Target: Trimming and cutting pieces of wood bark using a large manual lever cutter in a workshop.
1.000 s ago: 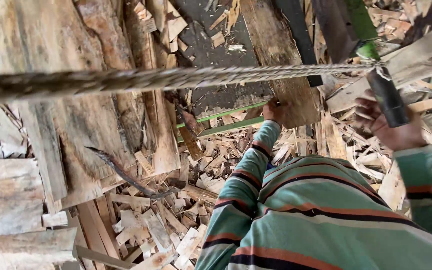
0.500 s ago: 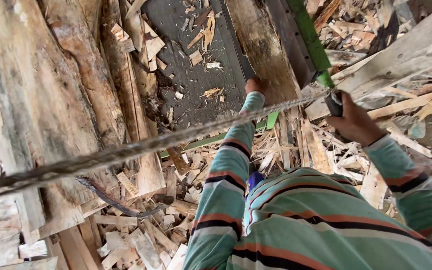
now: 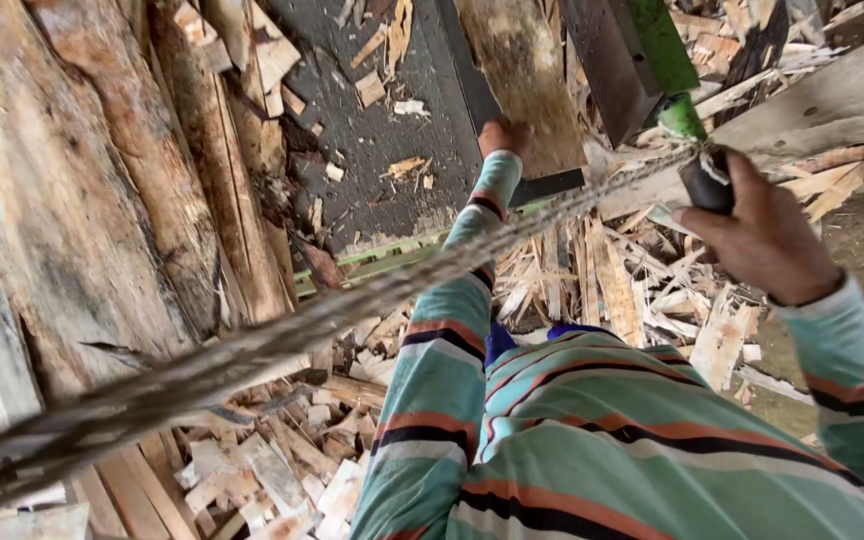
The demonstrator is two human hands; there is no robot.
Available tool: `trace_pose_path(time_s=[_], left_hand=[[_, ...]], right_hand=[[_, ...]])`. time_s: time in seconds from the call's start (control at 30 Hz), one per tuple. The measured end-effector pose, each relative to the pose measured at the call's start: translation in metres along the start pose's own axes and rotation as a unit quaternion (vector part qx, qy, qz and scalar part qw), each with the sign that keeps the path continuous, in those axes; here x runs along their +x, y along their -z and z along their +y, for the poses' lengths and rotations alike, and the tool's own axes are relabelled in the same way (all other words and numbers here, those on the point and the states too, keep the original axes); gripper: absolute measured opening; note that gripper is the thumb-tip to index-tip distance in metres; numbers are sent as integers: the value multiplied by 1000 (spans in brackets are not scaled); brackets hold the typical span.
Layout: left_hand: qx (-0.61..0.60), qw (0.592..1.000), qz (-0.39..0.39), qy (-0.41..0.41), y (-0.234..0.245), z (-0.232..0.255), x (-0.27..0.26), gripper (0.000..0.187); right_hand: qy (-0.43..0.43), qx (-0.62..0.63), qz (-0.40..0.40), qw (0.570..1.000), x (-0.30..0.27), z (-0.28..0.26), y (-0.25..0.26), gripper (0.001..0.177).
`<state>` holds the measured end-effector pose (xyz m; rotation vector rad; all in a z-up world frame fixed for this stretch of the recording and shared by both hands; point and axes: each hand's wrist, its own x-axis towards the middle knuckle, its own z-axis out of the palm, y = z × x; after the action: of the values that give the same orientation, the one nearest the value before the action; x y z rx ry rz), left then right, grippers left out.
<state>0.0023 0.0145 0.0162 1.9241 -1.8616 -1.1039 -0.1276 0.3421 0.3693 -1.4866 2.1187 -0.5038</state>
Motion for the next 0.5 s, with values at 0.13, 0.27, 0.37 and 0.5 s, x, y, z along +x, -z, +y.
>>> trace_pose_path(time_s=[0.13,0.27,0.37,0.5], left_hand=[[-26,999,27,-17,0,-1,-6,41],[19,999,-34,-25,0,-2,1,42],[119,992,13,-46,-16,-36,13,52],[-48,999,-7,0,90,-26,-87,57]], right_hand=[[-18,49,-3,999,27,95,-129,74],[-12,-16,28,999,36,151,-217,70],[-59,80,-9,995,27,127,-189,75],[-64,82,10,995,16,63,-94,73]])
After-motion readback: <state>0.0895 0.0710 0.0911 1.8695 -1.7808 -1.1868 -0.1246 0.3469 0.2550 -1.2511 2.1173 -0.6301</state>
